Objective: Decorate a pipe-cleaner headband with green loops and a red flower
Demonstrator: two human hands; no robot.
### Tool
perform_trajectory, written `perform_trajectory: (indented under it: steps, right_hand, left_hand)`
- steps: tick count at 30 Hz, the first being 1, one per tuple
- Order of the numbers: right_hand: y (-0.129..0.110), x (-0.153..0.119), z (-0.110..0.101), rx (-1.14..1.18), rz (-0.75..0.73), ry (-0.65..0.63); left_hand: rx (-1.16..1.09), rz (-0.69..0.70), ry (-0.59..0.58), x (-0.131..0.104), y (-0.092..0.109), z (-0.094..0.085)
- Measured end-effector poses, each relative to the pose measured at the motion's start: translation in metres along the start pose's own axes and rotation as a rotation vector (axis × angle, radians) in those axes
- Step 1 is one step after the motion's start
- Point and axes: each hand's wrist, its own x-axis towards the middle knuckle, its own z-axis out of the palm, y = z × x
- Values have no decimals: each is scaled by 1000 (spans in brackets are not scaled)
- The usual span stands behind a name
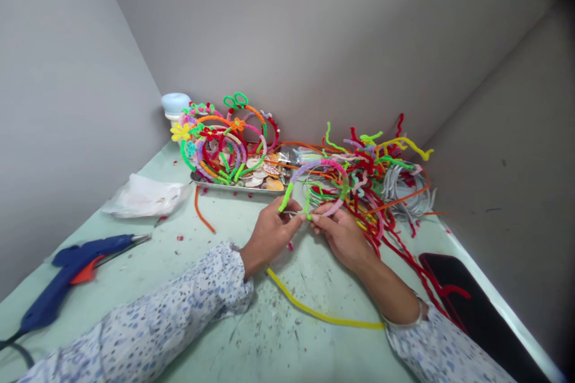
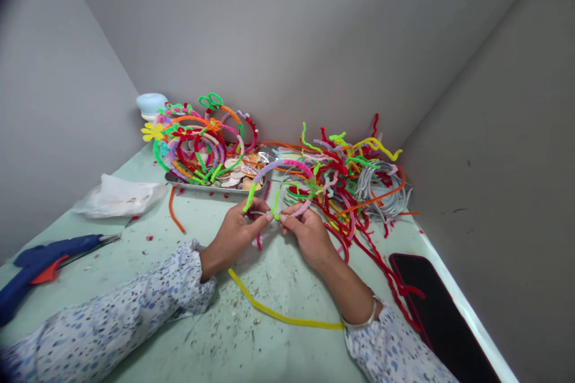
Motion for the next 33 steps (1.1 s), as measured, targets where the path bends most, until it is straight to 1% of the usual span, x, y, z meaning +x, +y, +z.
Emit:
perform_trajectory:
  steps: [3,6,9,13,17,22,27,33]
  right_hand:
    - [-3,0,2,37,25,18]
    - [-6,0,5,85,42,39]
    - [-8,-1,6,123,50,37]
    - [-8,-1,6,128,50,37]
    - [-8,-1,5,113,39,40]
    - [-5,0,3,70,20,28]
    - [-1,-1,1,40,-11,17]
    - [0,-1,0,-4,-45,9]
  left_hand:
    - [50,105,24,1,-1,-1]
    - [99,185,-16,2,-2,-2]
    - [140,234,-48,2,-4,-2]
    - [216,273,-40,3,-6,-3]
    - [284,287,-26,4,-8,-3]
    - [299,293,-7,4,-10,-3]
    - [287,274,7,4,-10,-2]
    - [308,225,41,2,-6,-1]
